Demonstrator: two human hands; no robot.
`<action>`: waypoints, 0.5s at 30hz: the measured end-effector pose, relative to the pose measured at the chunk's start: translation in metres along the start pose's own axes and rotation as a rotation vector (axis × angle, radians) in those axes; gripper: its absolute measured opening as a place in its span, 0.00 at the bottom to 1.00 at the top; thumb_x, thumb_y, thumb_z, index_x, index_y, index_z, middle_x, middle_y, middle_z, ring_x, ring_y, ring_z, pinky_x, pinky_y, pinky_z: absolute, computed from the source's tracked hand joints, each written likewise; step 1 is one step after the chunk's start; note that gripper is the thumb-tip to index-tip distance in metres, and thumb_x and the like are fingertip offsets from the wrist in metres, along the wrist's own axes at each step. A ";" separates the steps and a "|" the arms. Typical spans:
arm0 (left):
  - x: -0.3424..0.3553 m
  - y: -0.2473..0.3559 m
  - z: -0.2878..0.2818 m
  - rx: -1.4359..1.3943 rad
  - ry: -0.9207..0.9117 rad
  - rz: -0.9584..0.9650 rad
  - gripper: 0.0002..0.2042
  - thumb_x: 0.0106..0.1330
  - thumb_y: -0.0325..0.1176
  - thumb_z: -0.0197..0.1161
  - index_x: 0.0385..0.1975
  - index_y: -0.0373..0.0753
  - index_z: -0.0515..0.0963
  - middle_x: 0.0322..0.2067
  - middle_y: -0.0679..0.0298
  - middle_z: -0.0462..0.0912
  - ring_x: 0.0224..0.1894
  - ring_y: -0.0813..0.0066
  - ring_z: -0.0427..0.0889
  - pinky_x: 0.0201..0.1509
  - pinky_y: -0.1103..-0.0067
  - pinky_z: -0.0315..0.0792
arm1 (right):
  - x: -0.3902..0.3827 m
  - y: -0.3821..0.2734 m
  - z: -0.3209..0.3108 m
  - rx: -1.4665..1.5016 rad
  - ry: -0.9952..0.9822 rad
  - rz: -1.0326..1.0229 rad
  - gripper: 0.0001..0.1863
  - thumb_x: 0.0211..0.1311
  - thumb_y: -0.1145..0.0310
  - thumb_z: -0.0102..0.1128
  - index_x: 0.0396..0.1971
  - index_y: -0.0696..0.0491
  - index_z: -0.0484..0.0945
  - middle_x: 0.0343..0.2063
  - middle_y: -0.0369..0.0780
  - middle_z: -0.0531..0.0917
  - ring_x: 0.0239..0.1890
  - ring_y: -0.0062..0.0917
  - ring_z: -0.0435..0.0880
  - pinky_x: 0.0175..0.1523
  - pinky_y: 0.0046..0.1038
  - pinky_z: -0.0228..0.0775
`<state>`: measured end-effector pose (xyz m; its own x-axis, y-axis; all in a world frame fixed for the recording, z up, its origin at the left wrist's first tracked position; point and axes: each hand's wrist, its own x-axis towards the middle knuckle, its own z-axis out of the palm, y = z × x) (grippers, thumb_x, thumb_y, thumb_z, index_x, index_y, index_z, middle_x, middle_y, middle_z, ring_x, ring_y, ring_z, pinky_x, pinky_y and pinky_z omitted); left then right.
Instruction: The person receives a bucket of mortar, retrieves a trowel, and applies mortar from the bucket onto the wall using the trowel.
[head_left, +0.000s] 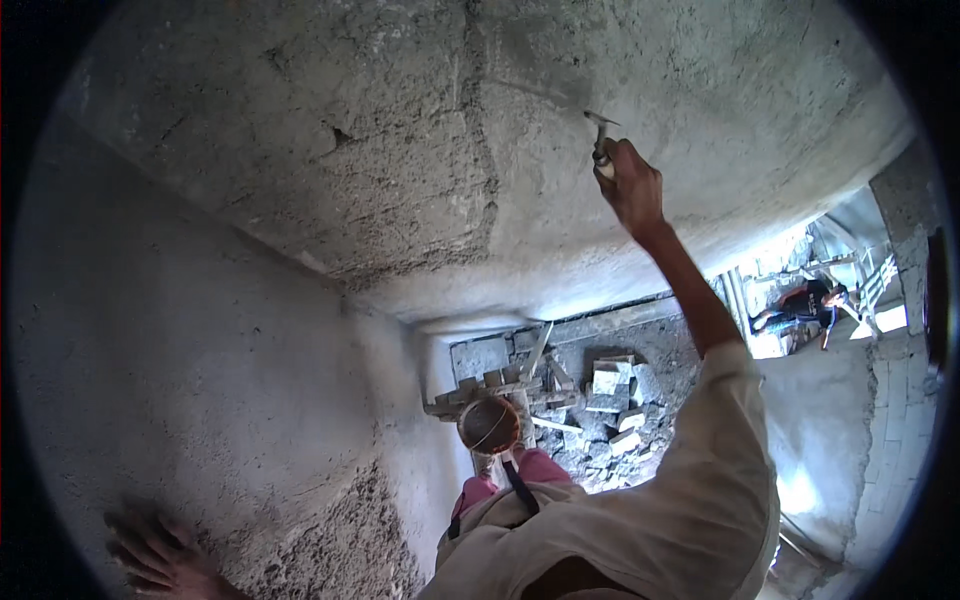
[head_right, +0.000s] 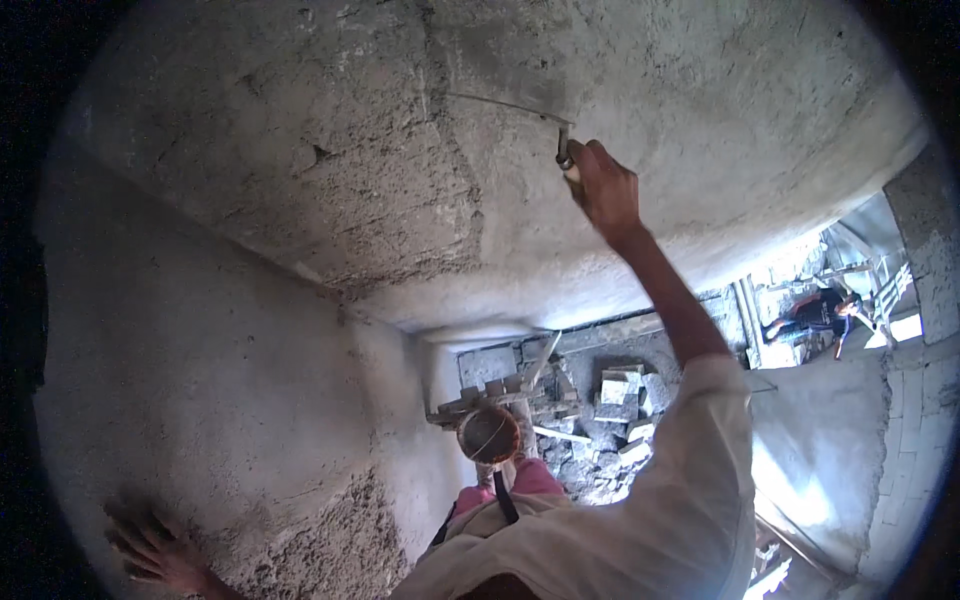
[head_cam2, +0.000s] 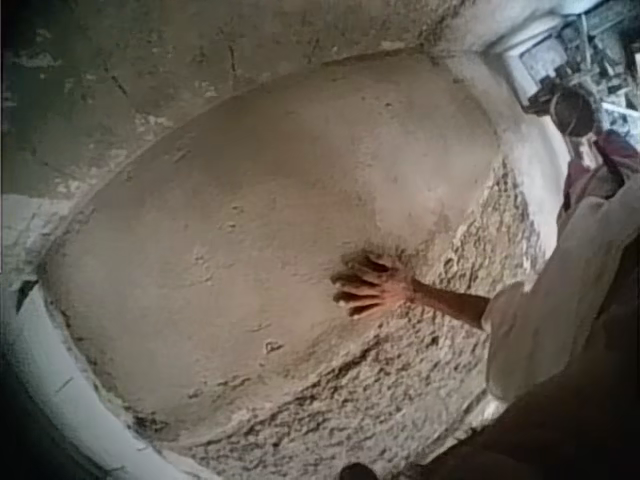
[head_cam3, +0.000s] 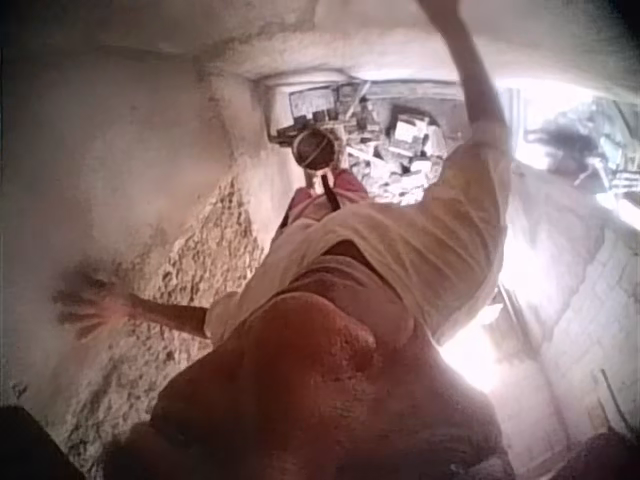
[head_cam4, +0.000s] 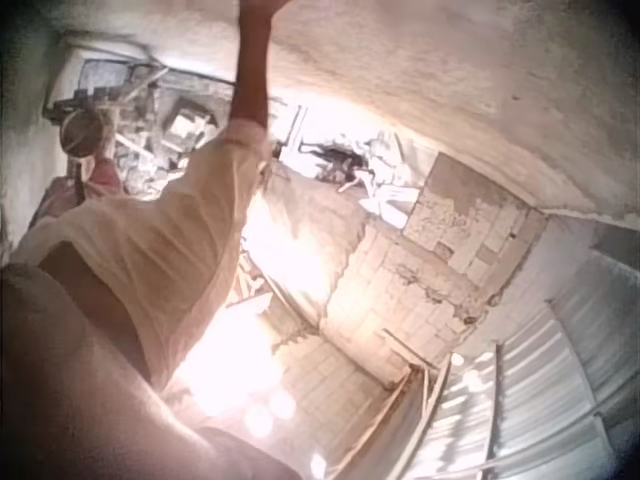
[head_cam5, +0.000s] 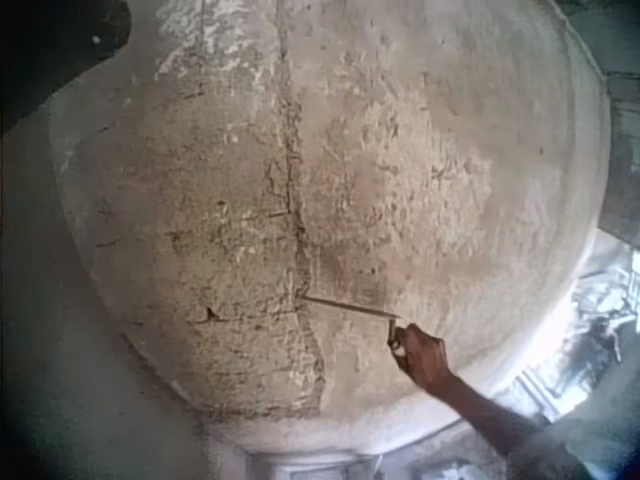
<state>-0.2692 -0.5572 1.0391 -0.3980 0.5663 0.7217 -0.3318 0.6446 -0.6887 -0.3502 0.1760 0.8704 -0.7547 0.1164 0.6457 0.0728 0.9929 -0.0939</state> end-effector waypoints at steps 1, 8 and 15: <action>0.004 0.000 0.002 -0.018 -0.005 -0.013 0.25 0.72 0.59 0.43 0.62 0.58 0.69 0.69 0.69 0.60 0.72 0.63 0.56 0.71 0.51 0.47 | -0.006 0.019 0.008 -0.108 -0.055 -0.061 0.14 0.63 0.66 0.51 0.49 0.43 0.70 0.33 0.39 0.79 0.28 0.32 0.84 0.30 0.37 0.77; -0.026 -0.020 0.022 0.211 -0.295 0.004 0.29 0.67 0.64 0.47 0.61 0.55 0.71 0.66 0.65 0.66 0.67 0.60 0.64 0.66 0.53 0.58 | -0.011 0.022 0.008 -0.027 0.077 0.115 0.15 0.61 0.71 0.53 0.48 0.42 0.74 0.38 0.44 0.81 0.32 0.36 0.85 0.35 0.43 0.78; -0.009 -0.012 0.026 0.088 -0.171 0.074 0.30 0.68 0.64 0.43 0.67 0.61 0.62 0.70 0.71 0.58 0.68 0.60 0.62 0.63 0.51 0.59 | -0.062 0.061 0.057 -0.261 -0.329 -0.043 0.15 0.62 0.70 0.54 0.47 0.38 0.70 0.31 0.40 0.77 0.30 0.35 0.84 0.31 0.38 0.79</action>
<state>-0.2839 -0.5829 1.0393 -0.5609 0.5104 0.6519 -0.3666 0.5528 -0.7483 -0.3362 0.2284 0.7817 -0.9254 0.1032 0.3646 0.1677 0.9744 0.1498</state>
